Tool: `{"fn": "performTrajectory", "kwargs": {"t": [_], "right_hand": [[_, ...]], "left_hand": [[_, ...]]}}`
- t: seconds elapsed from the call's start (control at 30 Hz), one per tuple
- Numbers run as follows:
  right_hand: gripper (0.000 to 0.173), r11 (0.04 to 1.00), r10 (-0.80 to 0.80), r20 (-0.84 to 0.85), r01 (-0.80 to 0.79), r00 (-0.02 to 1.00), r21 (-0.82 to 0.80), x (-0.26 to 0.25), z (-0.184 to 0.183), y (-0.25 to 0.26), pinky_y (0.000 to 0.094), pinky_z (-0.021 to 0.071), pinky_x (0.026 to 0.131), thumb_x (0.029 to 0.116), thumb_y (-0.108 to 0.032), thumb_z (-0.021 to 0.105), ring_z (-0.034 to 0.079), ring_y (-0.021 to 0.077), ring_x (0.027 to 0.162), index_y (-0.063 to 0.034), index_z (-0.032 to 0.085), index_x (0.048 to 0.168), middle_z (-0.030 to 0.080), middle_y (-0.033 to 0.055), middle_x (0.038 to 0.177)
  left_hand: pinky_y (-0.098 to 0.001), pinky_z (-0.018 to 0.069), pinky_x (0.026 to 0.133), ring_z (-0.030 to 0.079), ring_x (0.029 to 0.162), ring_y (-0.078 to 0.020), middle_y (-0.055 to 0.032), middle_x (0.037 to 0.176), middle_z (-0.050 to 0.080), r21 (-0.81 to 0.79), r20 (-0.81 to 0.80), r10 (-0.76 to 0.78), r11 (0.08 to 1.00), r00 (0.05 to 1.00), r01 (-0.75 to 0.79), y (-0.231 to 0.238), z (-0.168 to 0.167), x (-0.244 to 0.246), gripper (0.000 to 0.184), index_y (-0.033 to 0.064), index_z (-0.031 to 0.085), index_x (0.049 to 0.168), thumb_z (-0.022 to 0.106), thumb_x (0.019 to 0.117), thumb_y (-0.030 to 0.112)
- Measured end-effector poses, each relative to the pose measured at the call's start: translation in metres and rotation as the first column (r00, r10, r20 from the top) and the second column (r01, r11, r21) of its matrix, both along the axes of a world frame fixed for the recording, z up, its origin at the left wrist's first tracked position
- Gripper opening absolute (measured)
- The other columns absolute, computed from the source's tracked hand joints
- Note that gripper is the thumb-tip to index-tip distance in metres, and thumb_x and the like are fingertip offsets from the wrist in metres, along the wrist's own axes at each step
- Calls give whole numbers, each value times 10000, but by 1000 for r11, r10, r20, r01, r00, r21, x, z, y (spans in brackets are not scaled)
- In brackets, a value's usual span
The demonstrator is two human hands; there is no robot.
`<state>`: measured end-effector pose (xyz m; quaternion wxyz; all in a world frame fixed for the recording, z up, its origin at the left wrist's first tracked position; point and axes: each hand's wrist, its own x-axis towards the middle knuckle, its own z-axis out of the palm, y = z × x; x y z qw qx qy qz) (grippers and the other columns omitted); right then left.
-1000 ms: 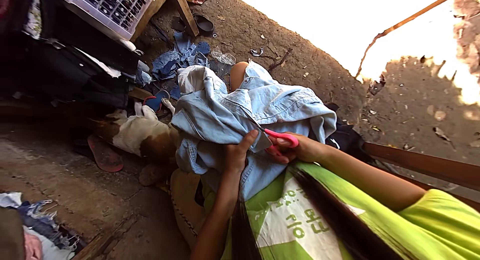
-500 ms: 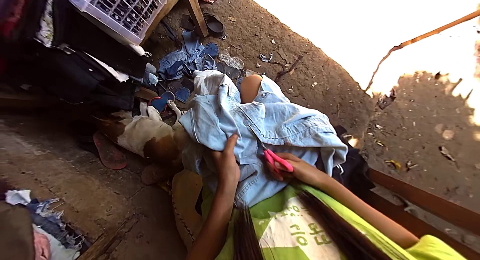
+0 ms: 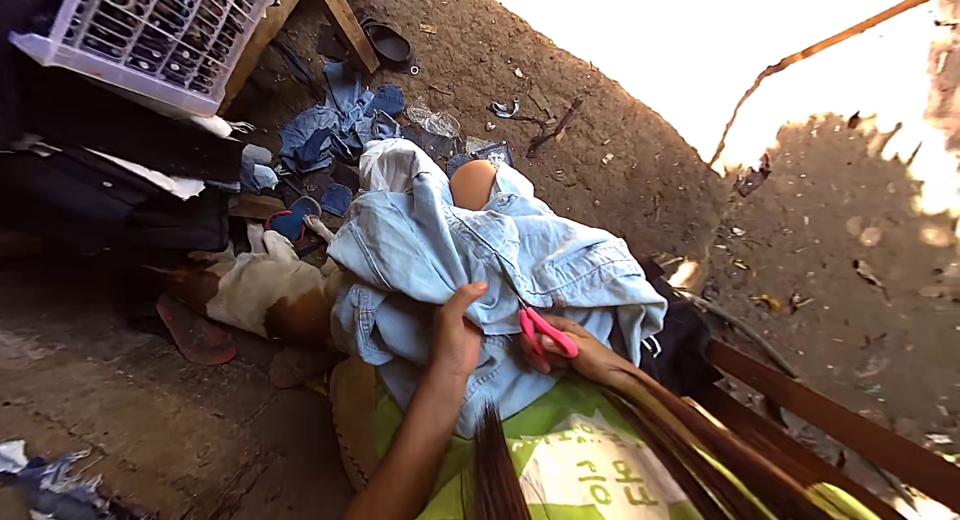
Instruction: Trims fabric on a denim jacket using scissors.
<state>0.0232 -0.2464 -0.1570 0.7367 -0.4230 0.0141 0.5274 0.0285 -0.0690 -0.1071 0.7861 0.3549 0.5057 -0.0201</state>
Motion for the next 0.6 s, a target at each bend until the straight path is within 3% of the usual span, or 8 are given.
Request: {"fn": "performTrajectory", "kwargs": {"t": [0.07,0.17,0.3,0.6], "right_hand": [[264,999,-1,0,1,1000,34,-1,-2,-4,97,406,568,955,-490,645,525,-86,628,-234,657,893,626,-175,758],[337,998,19,-24,-18,1000,54,0,-5,-9,93,399,543,921,-560,664,530,-83,618,-223,661,904,635,-158,765],[377,994,63,-23,-60,998,95,-3,-8,-13,93,409,531,909,-592,662,534,-78,603,-215,650,899,622,-152,757],[374,993,98,142,-106,985,48,-15,-2,0,101,393,533,950,-596,596,516,-80,610,-228,629,895,602,-170,754]], "left_hand": [[-304,600,787,690,852,-128,-68,941,665,-21,-42,-120,993,992,119,4,0,-1,257,11,519,1139,551,914,-109],[-302,605,800,700,850,-111,-36,931,688,-27,42,-220,975,975,221,11,-5,-9,315,27,521,1134,578,863,-124],[-291,617,779,718,813,-94,-13,873,723,-37,170,-211,975,963,220,20,-19,-22,326,53,567,1047,602,771,-119],[-277,612,776,717,807,-74,10,856,737,-51,322,-162,981,933,188,29,-34,-44,348,89,620,1007,626,715,-99]]}}
